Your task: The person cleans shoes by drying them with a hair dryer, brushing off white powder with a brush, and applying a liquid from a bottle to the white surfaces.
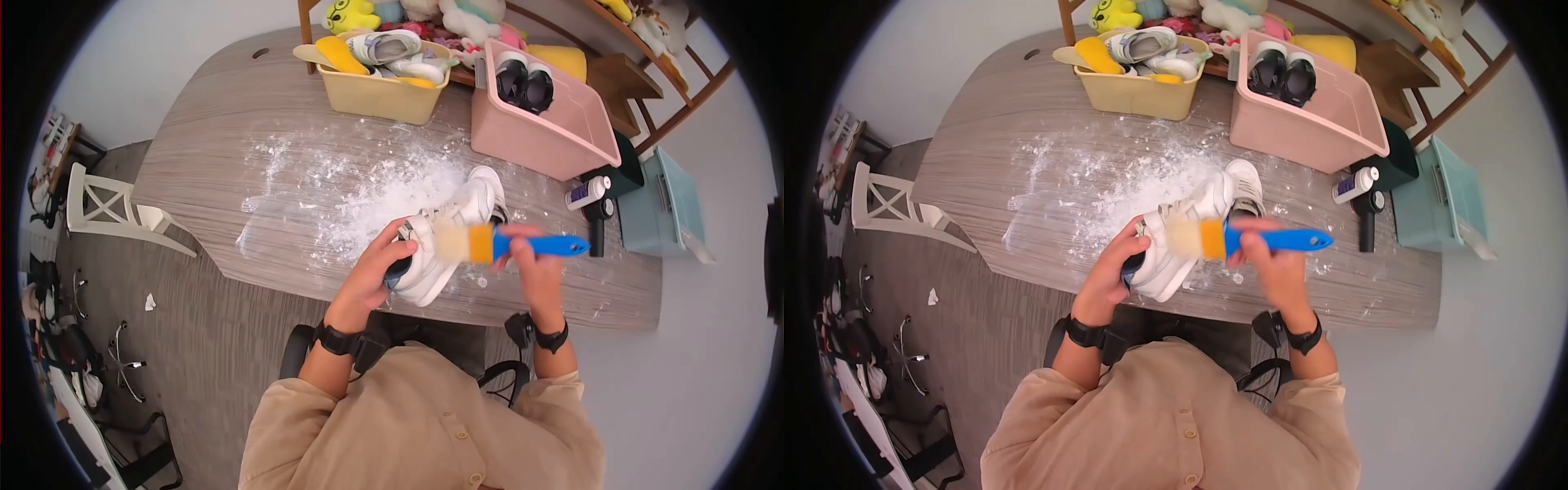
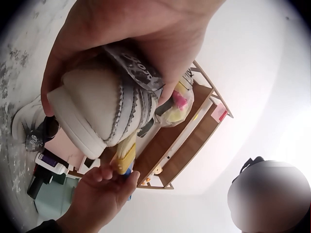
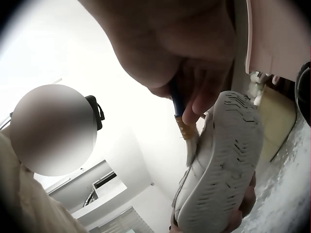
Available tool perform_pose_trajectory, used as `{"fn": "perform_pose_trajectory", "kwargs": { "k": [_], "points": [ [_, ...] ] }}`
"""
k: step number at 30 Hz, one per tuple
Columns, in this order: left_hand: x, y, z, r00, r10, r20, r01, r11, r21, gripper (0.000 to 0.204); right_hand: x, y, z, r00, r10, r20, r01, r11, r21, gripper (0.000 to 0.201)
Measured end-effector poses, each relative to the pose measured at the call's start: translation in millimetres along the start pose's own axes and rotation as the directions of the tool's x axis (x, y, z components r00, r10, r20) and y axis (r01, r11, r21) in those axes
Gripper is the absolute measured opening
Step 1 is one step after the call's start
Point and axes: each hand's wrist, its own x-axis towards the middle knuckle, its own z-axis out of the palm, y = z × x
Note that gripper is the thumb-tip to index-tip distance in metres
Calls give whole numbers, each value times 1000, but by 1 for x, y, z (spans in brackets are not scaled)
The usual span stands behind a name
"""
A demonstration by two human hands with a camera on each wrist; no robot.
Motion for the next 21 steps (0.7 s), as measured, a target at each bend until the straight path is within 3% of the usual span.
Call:
{"fn": "perform_pose_trajectory", "kwargs": {
  "k": [2,3,5,6,9,13,14,17,18,21],
  "points": [
    [-1,2,-3,999,34,-8,-33,997,65,52,-12,6,-3,979,125,163,-105,986,-128,18],
    [-2,3,-4,999,35,-24,-34,997,71,52,-12,4,-2,981,117,155,-100,989,-111,18],
    [-3,3,-5,999,12,-43,-9,996,86,52,-15,-1,0,988,108,109,-100,992,-75,18],
    [-2,2,-4,999,1,-39,2,997,79,51,-9,-1,-3,999,-20,36,20,1000,-7,19],
    [0,2,-1,1000,-20,-24,22,996,91,51,10,-8,0,988,-118,-101,121,992,28,21],
    [0,1,-5,996,57,-66,-44,981,186,52,-5,2,-4,984,106,146,-99,994,-55,21],
    [0,0,-7,993,89,-80,-70,974,215,52,-9,0,-2,969,141,202,-101,975,-199,19],
    [-3,5,-3,995,58,-77,-43,981,188,52,-11,1,-4,984,120,129,-103,986,-130,19],
    [-1,4,-3,996,65,-65,-51,979,196,52,-9,0,-6,999,1,47,0,1000,-29,20],
    [1,4,-2,998,60,-36,-53,981,186,52,9,-9,-6,984,-164,-69,165,986,10,22]
  ]
}}
